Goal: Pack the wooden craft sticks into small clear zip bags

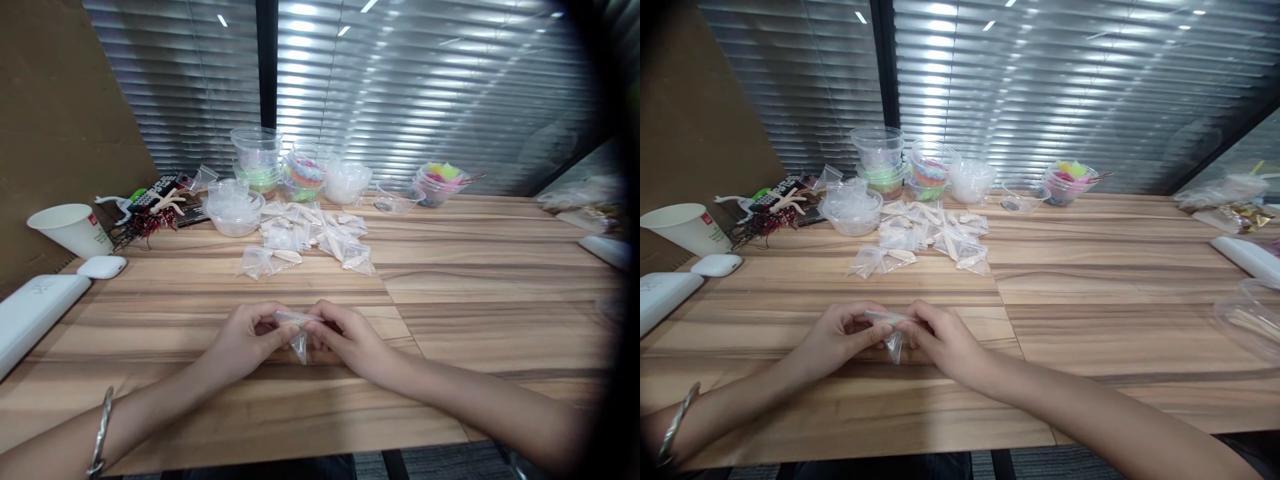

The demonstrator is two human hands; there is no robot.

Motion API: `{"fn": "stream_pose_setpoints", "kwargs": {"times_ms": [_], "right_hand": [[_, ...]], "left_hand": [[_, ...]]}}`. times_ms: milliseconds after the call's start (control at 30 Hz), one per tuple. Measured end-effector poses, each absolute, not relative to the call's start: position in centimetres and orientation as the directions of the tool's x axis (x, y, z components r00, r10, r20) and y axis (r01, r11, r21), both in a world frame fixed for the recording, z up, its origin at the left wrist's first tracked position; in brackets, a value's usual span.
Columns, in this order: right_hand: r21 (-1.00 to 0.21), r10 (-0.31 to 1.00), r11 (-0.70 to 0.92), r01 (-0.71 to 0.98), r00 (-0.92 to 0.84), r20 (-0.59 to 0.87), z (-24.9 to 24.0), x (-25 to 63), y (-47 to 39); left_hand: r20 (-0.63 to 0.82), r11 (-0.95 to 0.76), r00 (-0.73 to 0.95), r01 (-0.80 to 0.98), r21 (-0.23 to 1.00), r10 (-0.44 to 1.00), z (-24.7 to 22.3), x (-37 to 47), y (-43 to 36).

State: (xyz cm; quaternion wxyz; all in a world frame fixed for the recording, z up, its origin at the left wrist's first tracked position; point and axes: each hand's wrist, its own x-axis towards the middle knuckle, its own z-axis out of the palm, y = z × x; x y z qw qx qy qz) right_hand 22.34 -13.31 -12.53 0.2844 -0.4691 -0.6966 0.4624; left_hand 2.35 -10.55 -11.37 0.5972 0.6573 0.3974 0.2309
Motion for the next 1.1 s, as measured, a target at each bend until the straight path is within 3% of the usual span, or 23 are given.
{"fn": "stream_pose_setpoints", "kwargs": {"times_ms": [167, 333, 467, 600, 900, 1100], "right_hand": [[-0.992, 0.925, 0.027, 0.12, -0.38, -0.02, -12.9, 22.1, -13.0], [-0.997, 0.939, 0.008, 0.075, -0.344, -0.018, -12.5, 22.4, -13.0], [-0.998, 0.95, -0.055, -0.043, -0.309, -0.039, -12.3, 22.5, -12.7], [-0.991, 0.949, -0.103, -0.09, -0.306, -0.071, -12.3, 22.5, -12.4], [-0.996, 0.963, -0.063, -0.07, -0.266, -0.043, -12.5, 22.6, -12.6], [-0.998, 0.987, 0.023, -0.052, -0.157, 0.031, -12.5, 22.8, -12.3]], "left_hand": [[-0.122, -0.065, 0.553, 0.306, 0.95, 0.824, -11.4, 2.3, -10.4], [-0.089, -0.016, 0.557, 0.181, 0.983, 0.826, -12.2, 2.1, -10.2], [0.072, -0.214, 0.676, 0.129, 0.968, 0.734, -12.1, 1.9, -9.9], [0.107, -0.353, 0.732, 0.191, 0.916, 0.672, -11.6, 2.0, -9.7], [-0.033, -0.139, 0.734, 0.172, 0.975, 0.678, -11.4, 2.1, -10.2], [-0.051, -0.121, 0.7, 0.193, 0.974, 0.712, -11.1, 2.3, -10.2]]}}
